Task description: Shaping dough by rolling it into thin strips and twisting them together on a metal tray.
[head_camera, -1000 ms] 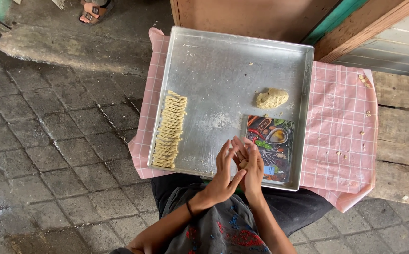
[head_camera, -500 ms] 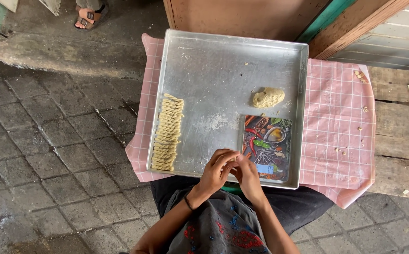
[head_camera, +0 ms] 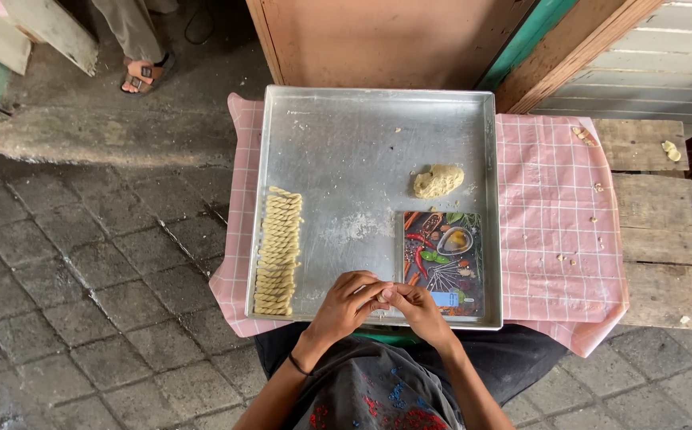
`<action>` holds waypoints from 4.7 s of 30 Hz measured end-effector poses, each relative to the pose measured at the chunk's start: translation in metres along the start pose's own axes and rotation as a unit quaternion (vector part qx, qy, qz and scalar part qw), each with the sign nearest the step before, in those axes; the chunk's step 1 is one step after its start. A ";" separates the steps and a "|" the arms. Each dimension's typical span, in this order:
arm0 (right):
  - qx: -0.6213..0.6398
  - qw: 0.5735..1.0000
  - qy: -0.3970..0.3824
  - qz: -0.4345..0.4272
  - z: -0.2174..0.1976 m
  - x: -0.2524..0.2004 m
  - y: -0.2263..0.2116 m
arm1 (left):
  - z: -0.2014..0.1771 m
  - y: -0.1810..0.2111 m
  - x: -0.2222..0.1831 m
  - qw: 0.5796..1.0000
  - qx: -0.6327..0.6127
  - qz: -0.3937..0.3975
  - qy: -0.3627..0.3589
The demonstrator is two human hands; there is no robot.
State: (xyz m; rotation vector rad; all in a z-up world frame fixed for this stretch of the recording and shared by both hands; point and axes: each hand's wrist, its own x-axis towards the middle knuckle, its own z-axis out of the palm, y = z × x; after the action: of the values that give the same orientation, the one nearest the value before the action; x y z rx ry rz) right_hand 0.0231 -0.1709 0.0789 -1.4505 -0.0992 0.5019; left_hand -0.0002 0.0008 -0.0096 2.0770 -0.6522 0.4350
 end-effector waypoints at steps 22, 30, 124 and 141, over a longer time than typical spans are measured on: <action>0.007 0.994 0.101 -0.040 0.010 -0.006 0.063 | 0.002 0.019 0.007 0.993 0.110 -0.029 0.034; -0.002 1.000 0.022 -0.013 0.001 -0.008 0.069 | -0.004 0.017 0.012 0.999 0.010 -0.047 -0.024; -0.273 0.909 0.069 -0.309 0.037 0.001 0.004 | -0.001 0.074 0.057 0.631 -0.645 -0.410 0.132; -0.390 0.866 0.056 -0.309 0.035 -0.007 -0.012 | 0.033 0.120 0.067 0.791 -0.569 -0.054 0.217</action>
State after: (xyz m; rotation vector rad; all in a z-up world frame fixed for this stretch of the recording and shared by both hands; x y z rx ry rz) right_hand 0.0077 -0.1414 0.0972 -2.1042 -0.7190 -0.1985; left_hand -0.0162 -0.1019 0.0866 0.8001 -0.3446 0.3046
